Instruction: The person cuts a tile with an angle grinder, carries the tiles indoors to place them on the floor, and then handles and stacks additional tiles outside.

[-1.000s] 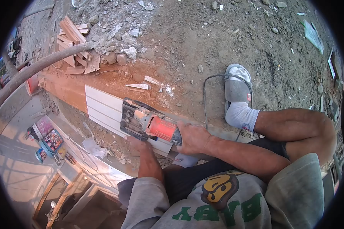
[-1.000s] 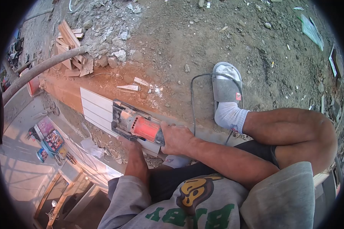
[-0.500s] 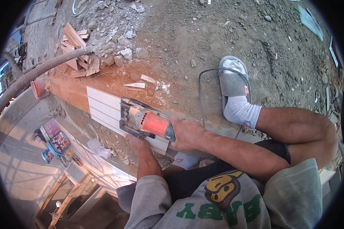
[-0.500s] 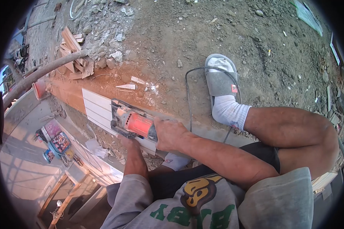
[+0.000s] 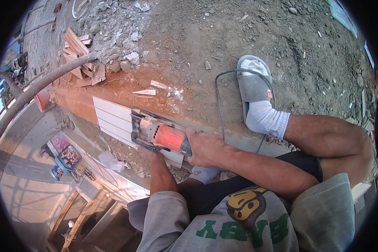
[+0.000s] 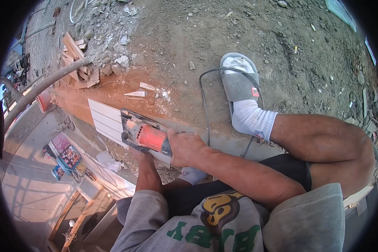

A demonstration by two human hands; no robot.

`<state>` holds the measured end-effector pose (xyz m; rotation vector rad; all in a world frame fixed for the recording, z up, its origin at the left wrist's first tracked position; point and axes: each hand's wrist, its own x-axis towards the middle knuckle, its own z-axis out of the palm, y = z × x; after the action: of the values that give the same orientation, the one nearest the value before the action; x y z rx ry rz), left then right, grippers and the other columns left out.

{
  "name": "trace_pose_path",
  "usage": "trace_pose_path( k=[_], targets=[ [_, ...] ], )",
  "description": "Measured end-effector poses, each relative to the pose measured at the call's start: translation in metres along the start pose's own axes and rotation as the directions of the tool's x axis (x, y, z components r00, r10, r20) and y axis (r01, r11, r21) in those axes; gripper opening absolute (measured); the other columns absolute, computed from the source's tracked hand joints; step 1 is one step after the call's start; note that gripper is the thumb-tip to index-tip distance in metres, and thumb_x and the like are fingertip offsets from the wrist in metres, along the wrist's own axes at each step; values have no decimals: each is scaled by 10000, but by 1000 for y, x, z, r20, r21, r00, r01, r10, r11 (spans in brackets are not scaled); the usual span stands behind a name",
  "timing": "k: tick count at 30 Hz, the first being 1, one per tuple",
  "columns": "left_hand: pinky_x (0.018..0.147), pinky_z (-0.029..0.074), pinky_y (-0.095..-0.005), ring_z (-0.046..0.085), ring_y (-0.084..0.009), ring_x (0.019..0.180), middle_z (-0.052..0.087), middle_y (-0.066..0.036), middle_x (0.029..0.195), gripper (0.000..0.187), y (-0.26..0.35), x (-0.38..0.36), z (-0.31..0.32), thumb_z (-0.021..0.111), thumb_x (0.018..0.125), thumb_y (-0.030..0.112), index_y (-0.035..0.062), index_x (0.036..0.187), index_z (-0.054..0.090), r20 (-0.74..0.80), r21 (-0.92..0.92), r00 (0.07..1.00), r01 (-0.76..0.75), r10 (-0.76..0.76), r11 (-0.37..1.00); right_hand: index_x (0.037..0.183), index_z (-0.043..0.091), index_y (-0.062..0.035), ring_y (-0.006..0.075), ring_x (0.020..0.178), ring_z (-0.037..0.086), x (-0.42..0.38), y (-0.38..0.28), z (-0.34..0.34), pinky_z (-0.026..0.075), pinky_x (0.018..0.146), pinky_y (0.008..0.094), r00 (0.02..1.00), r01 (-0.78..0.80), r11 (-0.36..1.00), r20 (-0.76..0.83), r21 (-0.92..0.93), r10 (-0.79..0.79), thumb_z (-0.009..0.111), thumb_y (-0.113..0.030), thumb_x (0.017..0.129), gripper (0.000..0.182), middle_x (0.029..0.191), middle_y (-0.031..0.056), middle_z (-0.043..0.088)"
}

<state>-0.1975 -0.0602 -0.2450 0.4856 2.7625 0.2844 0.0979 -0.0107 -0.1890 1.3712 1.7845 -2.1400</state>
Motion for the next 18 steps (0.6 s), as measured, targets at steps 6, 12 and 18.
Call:
trace_pose_path(
  k=[6, 12, 18],
  targets=[
    [845, 518, -400, 605, -322, 1017, 557, -230, 1208, 828, -1, 6, 0, 699, 760, 503, -20, 1322, 389, -51, 257, 998, 43, -31, 965, 1065, 451, 47, 413, 899, 652, -4, 2, 0, 509, 817, 465, 1000, 6, 1000, -3, 1, -6, 680, -248, 711, 515, 941, 288, 635],
    [900, 499, -449, 610, -390, 1042, 573, -300, 1167, 783, -6, 10, 0, 699, 786, 411, -69, 1307, 365, -31, 254, 999, -29, 38, 967, 1064, 451, 41, 412, 896, 652, -9, 4, -2, 511, 816, 462, 1000, 1, 1000, 0, 1, -1, 679, -250, 717, 507, 940, 285, 635],
    [841, 533, -386, 614, -303, 1030, 574, -206, 1204, 871, -50, 50, 5, 737, 715, 524, -18, 1317, 415, 19, -62, 1000, -22, 23, 998, 1049, 449, 32, 409, 881, 655, -10, 9, 3, 518, 792, 463, 999, 22, 1000, -24, -7, -22, 689, -262, 711, 509, 908, 278, 639]
  ],
)
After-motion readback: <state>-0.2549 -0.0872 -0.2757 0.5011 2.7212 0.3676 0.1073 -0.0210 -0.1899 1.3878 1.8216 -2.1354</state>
